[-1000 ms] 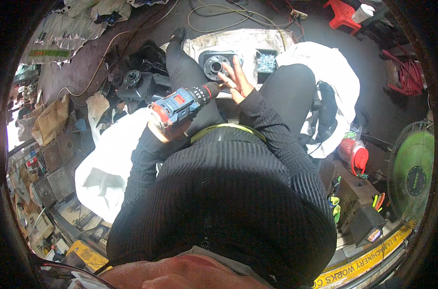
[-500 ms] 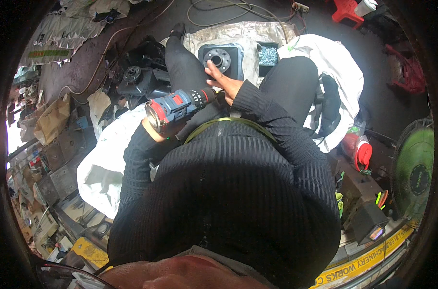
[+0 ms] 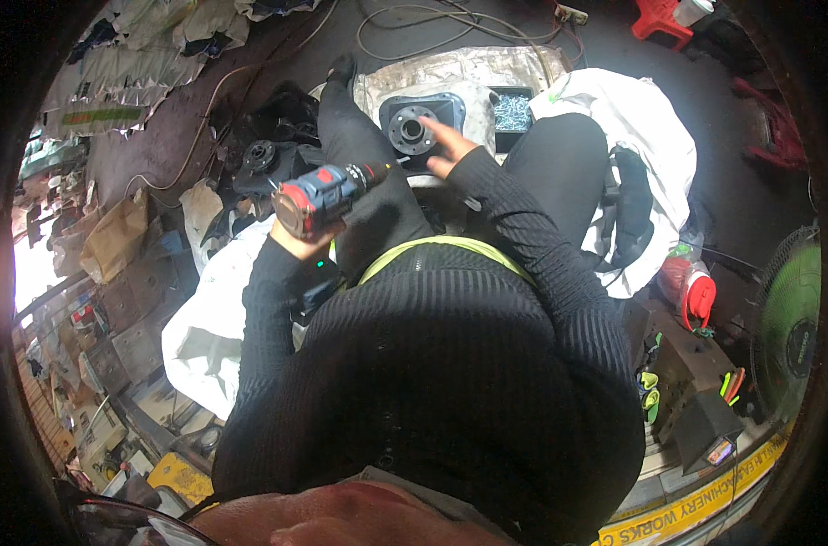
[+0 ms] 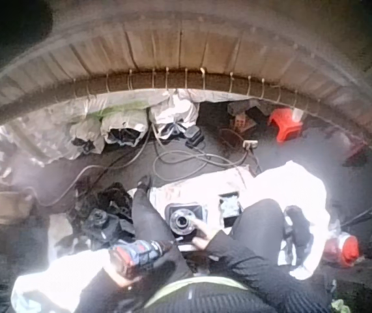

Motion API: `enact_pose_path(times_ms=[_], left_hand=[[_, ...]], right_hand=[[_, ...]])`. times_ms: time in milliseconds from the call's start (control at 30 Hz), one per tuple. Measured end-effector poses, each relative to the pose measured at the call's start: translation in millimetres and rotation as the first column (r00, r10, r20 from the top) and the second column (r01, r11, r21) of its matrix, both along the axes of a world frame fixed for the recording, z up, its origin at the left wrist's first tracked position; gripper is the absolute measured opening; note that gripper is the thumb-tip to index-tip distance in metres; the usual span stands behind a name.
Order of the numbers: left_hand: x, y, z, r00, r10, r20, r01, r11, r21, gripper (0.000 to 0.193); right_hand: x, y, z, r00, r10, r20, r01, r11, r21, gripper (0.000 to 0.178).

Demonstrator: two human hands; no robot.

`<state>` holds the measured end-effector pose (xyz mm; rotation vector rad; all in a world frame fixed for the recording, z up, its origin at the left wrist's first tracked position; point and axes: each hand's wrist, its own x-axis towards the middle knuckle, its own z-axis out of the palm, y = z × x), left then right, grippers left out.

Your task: The person sits on the floor and uses a cordless impact driver to fasten screws into a mechanical housing. They repeatedly pick up screws, align them, and drive them into place, occasionally repositioning the part.

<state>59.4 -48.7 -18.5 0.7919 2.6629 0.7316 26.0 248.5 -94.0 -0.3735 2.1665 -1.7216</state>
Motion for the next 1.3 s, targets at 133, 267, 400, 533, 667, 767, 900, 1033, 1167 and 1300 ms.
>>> enact_pose_path(times_ms=[133, 267, 400, 533, 667, 767, 900, 1033, 1167, 1300], left_hand=[[-17.6, -4.1, -0.2, 0.923, 0.266, 0.278, -0.284, 0.958, 0.025, 0.057], [-37.9, 15.2, 8.8, 0.889, 0.296, 0.349, -0.235, 0.949, -0.209, 0.063], [-49.8, 10.9, -27.9, 0.964, 0.195, 0.182, -0.153, 0.964, -0.219, 0.062], [-61.9, 40.6, 1.6, 0.862, 0.318, 0.395, -0.215, 0.935, -0.283, 0.062], [-71.2, 46.7, 15.1, 0.847, 0.294, 0.442, -0.121, 0.918, -0.378, 0.062], [-75.6, 52.2, 16.7, 0.863, 0.258, 0.433, -0.052, 0.9, -0.434, 0.061], [-85.9, 68.0, 14.4, 0.861, 0.231, 0.453, 0.042, 0.855, -0.516, 0.059], [-91.8, 44.7, -20.5, 0.854, 0.179, 0.488, 0.112, 0.854, -0.509, 0.056], [-90.4, 35.1, -32.5, 0.935, -0.217, 0.281, 0.355, 0.56, -0.749, 0.047], [-99.3, 59.8, -4.8, 0.917, -0.036, 0.398, 0.306, 0.702, -0.643, 0.045]], right_hand=[[0.0, -16.0, -114.5, 0.852, -0.445, 0.278, 0.494, 0.858, -0.143, 0.061], [-9.3, -33.5, -117.8, 0.821, -0.483, 0.304, 0.513, 0.858, -0.025, 0.063], [-17.6, -36.3, -126.3, 0.815, -0.443, 0.373, 0.502, 0.862, -0.074, 0.054], [-16.1, -31.7, -129.0, 0.808, -0.444, 0.387, 0.495, 0.868, -0.037, 0.048], [-19.4, -34.0, -134.3, 0.827, -0.437, 0.354, 0.452, 0.891, 0.045, 0.038], [-22.5, -31.4, -136.5, 0.819, -0.384, 0.426, 0.422, 0.907, 0.006, 0.048], [-22.1, -31.7, -140.2, 0.823, -0.443, 0.356, 0.446, 0.891, 0.077, 0.047], [-23.8, -27.6, -128.0, 0.809, -0.435, 0.396, 0.419, 0.899, 0.13, 0.041], [-26.6, -32.6, -111.6, 0.779, -0.472, 0.414, 0.473, 0.874, 0.106, 0.038], [-26.3, -31.8, -130.8, 0.775, -0.489, 0.4, 0.485, 0.866, 0.121, 0.036]])
